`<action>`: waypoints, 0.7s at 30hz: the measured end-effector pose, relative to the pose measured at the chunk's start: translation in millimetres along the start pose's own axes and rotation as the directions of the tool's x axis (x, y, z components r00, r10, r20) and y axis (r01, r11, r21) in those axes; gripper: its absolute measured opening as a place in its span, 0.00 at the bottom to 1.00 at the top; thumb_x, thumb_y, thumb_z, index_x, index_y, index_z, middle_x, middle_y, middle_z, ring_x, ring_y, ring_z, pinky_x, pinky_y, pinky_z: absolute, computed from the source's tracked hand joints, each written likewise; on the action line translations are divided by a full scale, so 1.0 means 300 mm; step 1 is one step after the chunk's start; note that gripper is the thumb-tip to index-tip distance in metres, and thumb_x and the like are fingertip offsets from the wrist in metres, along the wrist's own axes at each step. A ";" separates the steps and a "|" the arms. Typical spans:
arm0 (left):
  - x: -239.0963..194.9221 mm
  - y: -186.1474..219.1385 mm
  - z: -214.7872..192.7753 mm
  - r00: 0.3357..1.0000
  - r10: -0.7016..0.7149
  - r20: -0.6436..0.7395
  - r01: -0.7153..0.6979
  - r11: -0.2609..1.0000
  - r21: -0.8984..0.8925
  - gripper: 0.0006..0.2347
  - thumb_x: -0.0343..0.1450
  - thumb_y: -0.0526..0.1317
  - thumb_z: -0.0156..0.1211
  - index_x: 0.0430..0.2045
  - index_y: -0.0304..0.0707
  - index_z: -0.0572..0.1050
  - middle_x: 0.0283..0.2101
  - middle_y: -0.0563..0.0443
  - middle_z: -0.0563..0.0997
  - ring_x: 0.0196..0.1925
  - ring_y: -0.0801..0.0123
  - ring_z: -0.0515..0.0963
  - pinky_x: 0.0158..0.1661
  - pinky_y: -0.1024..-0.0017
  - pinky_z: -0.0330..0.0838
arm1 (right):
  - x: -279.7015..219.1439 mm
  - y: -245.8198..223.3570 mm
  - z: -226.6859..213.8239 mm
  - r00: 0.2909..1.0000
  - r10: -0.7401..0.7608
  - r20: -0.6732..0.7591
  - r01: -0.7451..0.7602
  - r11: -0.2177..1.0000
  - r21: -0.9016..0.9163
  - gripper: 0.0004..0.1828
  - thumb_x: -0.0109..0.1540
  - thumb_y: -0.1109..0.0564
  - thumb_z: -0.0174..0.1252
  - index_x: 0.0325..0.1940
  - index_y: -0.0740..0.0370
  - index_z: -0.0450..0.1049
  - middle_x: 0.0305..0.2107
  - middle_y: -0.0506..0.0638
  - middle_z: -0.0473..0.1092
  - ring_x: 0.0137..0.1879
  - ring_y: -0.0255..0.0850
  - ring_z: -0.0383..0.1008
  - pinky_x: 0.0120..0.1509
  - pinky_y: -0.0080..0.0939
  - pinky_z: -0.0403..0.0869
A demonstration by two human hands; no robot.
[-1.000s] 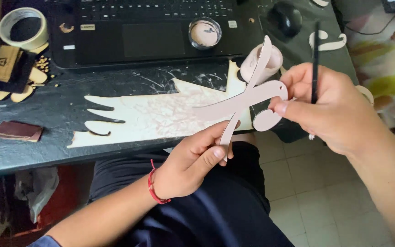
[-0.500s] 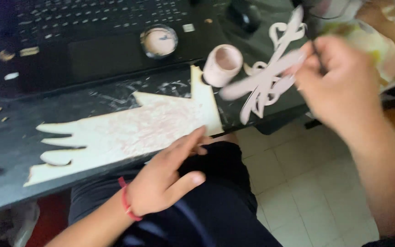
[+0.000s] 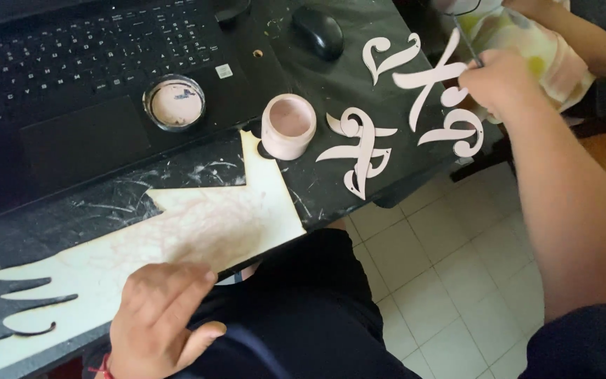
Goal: Painting decorative wooden letters with a paintbrush and light-colored paint on a desk.
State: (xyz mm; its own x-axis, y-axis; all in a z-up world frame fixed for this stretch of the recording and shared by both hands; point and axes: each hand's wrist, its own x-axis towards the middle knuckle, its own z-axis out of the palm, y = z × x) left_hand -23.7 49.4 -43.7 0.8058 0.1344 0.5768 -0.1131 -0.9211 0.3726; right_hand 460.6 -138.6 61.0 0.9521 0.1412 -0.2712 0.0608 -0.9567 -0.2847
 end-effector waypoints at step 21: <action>0.004 0.003 0.053 0.988 0.065 -0.139 -0.042 0.986 0.163 0.12 0.69 0.52 0.57 0.35 0.46 0.79 0.39 0.54 0.82 0.36 0.67 0.81 0.36 0.70 0.73 | 0.297 -0.188 0.100 0.991 -0.123 0.059 0.120 0.992 0.045 0.04 0.59 0.55 0.53 0.32 0.47 0.72 0.18 0.48 0.57 0.22 0.41 0.53 0.27 0.42 0.57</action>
State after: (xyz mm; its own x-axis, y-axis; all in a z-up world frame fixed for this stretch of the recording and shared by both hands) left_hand -13.6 42.9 -54.2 0.7082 0.1233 0.6952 -0.0505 -0.9733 0.2241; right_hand 533.1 -64.5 25.4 0.9179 0.2727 -0.2882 0.1614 -0.9202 -0.3566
